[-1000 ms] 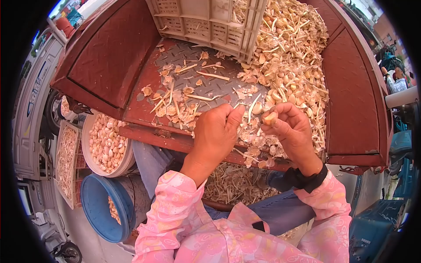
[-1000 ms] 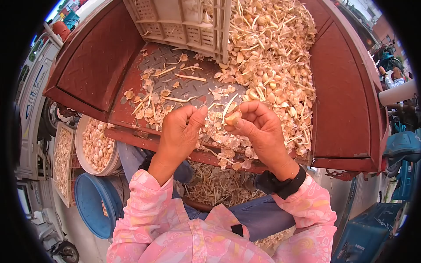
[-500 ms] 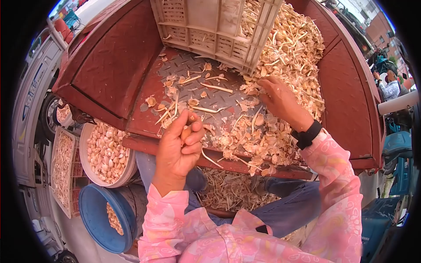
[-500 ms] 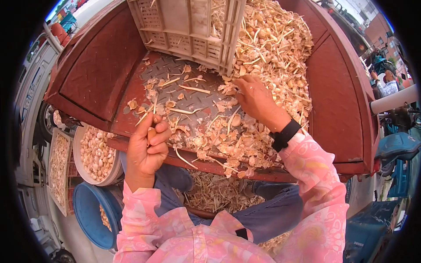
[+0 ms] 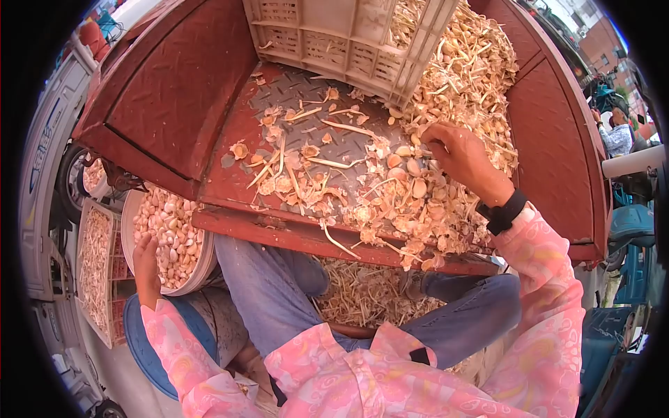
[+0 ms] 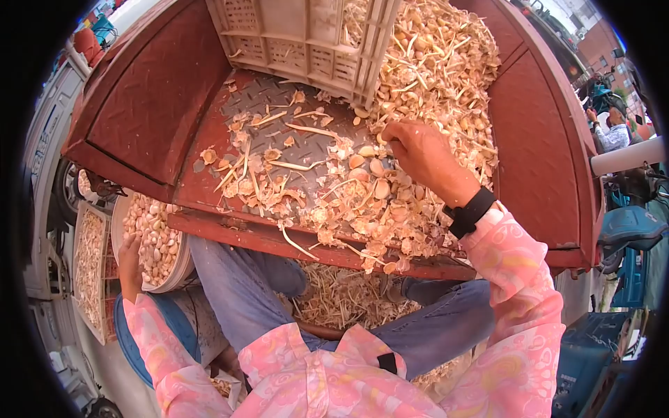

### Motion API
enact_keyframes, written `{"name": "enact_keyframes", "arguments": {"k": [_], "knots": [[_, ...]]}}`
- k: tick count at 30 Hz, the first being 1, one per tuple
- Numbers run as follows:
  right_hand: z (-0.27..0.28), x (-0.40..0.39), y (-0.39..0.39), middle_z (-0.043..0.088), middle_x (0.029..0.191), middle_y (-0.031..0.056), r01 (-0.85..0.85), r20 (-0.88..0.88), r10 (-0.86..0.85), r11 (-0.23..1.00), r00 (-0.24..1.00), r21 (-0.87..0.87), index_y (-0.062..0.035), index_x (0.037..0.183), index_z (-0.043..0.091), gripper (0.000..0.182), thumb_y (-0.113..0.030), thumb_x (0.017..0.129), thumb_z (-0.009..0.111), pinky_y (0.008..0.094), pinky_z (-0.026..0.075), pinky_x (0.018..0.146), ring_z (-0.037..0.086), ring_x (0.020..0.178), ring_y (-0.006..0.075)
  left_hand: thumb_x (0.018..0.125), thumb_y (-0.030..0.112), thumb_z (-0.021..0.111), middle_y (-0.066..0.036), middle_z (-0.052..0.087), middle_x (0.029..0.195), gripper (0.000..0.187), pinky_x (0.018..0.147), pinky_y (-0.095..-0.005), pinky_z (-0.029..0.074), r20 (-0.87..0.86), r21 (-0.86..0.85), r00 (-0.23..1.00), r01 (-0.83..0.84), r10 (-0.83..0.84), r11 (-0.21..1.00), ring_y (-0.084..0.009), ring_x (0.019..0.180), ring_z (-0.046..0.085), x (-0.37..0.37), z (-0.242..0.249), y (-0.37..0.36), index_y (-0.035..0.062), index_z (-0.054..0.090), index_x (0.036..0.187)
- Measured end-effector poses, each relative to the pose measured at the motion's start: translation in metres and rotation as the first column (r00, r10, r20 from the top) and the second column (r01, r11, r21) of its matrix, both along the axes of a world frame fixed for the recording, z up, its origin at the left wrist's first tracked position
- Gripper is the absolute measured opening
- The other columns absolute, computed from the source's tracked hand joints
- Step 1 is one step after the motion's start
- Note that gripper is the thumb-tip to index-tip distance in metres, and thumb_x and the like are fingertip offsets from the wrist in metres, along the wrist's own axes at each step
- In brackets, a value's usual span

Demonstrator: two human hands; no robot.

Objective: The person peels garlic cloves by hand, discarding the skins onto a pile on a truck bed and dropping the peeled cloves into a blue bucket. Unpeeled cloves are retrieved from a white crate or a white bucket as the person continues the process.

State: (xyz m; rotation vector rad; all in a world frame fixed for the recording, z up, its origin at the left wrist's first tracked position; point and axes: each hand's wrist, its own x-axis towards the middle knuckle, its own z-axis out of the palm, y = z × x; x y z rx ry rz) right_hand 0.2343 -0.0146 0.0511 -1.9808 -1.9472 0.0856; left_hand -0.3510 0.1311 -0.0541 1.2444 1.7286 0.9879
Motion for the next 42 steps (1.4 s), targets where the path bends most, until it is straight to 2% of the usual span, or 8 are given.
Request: {"name": "enact_keyframes", "arguments": {"k": [4,10,14,18,27,30,32,42], "knots": [[-0.006,-0.013,0.012,0.062,0.087,0.0119,-0.101,0.047,0.101,0.995,0.994,-0.003,-0.0063,0.09,0.062,0.015,-0.006,0.076,0.056,0.0404,0.049,0.071,0.06,0.084,0.0321,0.09,0.019,0.054,-0.011,0.061,0.104,0.034,0.084,-0.0263,0.044,-0.292,0.182,0.952,0.145,-0.087,0.973,-0.0165,0.095,0.057,0.061,0.061,-0.029,-0.002,0.056,0.117],[-0.026,-0.011,0.022,0.061,0.094,0.011,-0.128,0.17,0.15,0.983,0.974,-0.134,-0.0073,0.098,0.061,0.024,-0.006,0.074,0.057,0.0402,0.049,0.073,0.059,0.088,0.0329,0.09,0.016,0.056,-0.001,0.06,0.086,0.021,0.068,-0.02,0.042,0.084,0.315,0.854,0.466,-0.513,0.827,-0.0053,0.076,0.052,0.216,0.121,-0.088,-0.0005,0.06,0.103],[-0.029,-0.004,0.014,0.061,0.093,0.0123,-0.122,0.125,0.127,0.992,0.984,-0.044,-0.0068,0.095,0.061,0.023,-0.006,0.073,0.057,0.0412,0.049,0.072,0.059,0.088,0.0334,0.083,0.005,0.056,-0.015,0.062,0.091,0.022,0.069,-0.0299,0.047,-0.3,0.423,0.666,0.734,-0.683,0.531,-0.0208,0.076,0.06,0.326,0.116,-0.093,-0.0027,0.06,0.103],[-0.018,-0.011,0.002,0.06,0.091,0.0144,-0.048,0.094,0.042,0.997,0.995,0.058,-0.0056,0.091,0.06,0.018,-0.008,0.072,0.059,0.0425,0.047,0.07,0.059,0.086,0.0342,0.077,0.0,0.055,-0.021,0.058,0.097,0.018,0.077,-0.0446,0.048,-0.578,0.316,0.552,0.83,-0.601,0.459,-0.039,0.089,0.059,0.413,0.088,-0.088,-0.0025,0.062,0.093],[-0.005,-0.012,-0.034,0.058,0.087,0.0142,-0.004,0.078,0.005,1.0,0.997,-0.02,-0.0051,0.092,0.059,0.018,-0.011,0.075,0.063,0.0427,0.046,0.07,0.058,0.083,0.0335,0.073,0.002,0.061,-0.02,0.063,0.095,0.021,0.074,-0.0424,0.052,-0.692,-0.074,0.253,0.907,-0.676,0.415,-0.0355,0.087,0.064,0.42,0.082,-0.074,-0.0027,0.065,0.093],[0.008,-0.029,-0.035,0.059,0.086,0.0137,-0.011,-0.048,0.016,0.993,0.999,0.113,-0.0056,0.093,0.059,0.016,-0.01,0.078,0.061,0.0421,0.046,0.07,0.058,0.082,0.0334,0.078,-0.001,0.058,-0.018,0.063,0.09,0.027,0.07,-0.0345,0.053,0.044,0.059,0.561,0.825,-0.827,0.563,-0.0302,0.08,0.065,0.399,0.086,-0.074,-0.0065,0.054,0.105],[0.007,-0.041,-0.037,0.058,0.085,0.0134,-0.008,-0.226,0.039,0.991,0.973,0.136,-0.0057,0.094,0.059,0.015,-0.01,0.079,0.06,0.0419,0.046,0.069,0.058,0.082,0.0339,0.085,0.004,0.059,-0.015,0.063,0.091,0.038,0.069,-0.0228,0.056,0.646,0.052,0.435,0.795,-0.627,0.605,-0.0224,0.086,0.066,0.38,0.102,-0.081,-0.0072,0.046,0.118],[-0.018,-0.048,-0.048,0.057,0.085,0.0125,0.027,-0.173,0.001,0.987,0.985,0.159,-0.0044,0.095,0.059,0.018,-0.009,0.078,0.061,0.0415,0.045,0.07,0.057,0.082,0.0321,0.084,-0.002,0.06,-0.019,0.058,0.102,0.009,0.078,-0.032,0.056,0.847,0.466,-0.185,0.71,-0.498,0.528,-0.0314,0.091,0.064,0.319,0.151,-0.171,-0.0022,0.057,0.092]]}}
